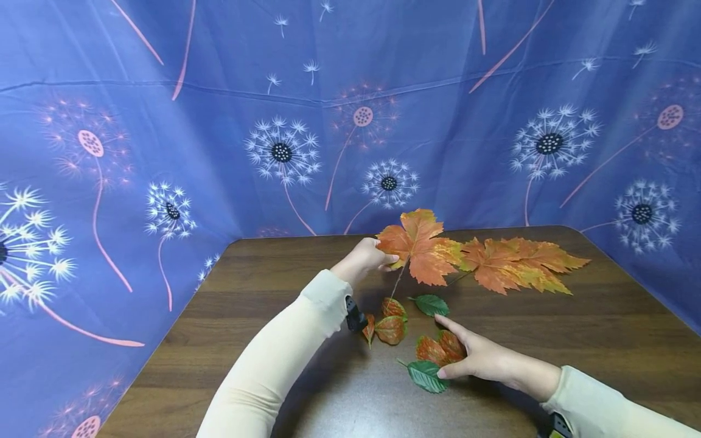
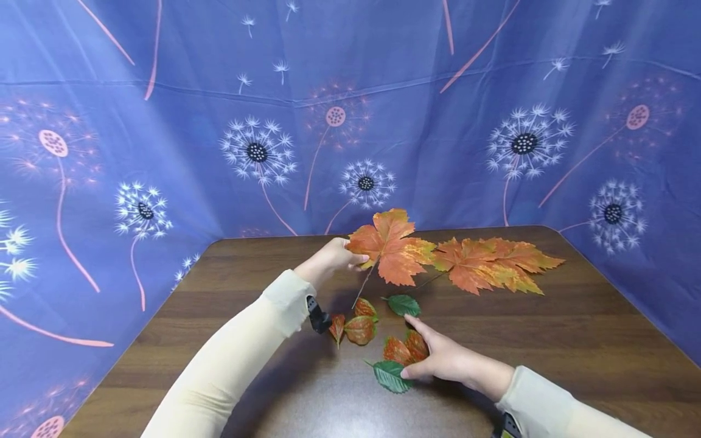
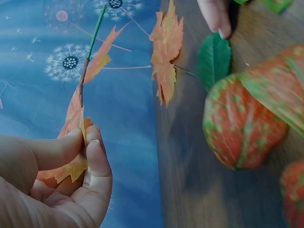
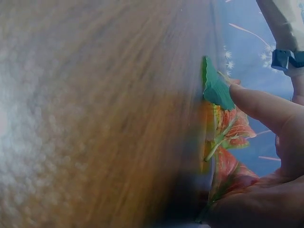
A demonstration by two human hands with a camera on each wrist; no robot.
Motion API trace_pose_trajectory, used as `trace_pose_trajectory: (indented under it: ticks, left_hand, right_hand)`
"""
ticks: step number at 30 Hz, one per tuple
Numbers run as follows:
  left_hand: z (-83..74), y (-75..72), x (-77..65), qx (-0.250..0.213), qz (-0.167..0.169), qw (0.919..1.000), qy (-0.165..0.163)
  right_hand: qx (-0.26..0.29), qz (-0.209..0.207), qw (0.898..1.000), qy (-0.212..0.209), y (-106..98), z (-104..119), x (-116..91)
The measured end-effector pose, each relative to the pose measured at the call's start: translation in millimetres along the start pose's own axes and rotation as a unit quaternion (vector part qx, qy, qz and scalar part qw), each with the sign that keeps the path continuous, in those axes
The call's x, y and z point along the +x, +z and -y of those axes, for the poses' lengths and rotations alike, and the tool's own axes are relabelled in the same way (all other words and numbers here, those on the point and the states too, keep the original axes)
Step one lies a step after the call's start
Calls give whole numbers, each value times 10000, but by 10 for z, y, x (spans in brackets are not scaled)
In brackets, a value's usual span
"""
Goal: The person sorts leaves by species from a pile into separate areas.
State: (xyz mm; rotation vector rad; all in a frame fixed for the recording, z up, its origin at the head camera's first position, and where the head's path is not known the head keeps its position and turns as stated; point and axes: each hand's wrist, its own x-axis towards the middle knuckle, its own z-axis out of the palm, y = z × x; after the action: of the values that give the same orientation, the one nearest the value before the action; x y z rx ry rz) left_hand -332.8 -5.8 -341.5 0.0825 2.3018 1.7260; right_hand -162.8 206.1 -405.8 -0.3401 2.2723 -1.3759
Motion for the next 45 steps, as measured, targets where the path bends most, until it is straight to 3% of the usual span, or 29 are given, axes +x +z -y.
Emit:
trace_pose_trajectory:
  ticks: [5,6,12,23,33,45]
  left_hand:
    - [-136,103,6,-491,176,9986,-94]
    - [-219,136,-81,-466,117,9986,-215]
    - [-329,346,-98,-535,-182,9978,-344]
    - [-294,646,13,-822,-329,9952,-407]
    - [-284,936,80,-1225,-744,9878,-614]
    - [-222,1139,159,-1347,-778,9850,-749]
  right_hand:
    - [32,-24,10000,29,0,0,-5]
    - [29,-30,10000,23,-1,2,-5]
    - [61,69,9999,-44,-6,6,0]
    - [-25,37,10000,-65,20,8,17]
    - [-148,-31,9999,-52,17,-18,14]
    - [-102,-116,9998,-155,42,-12,-5]
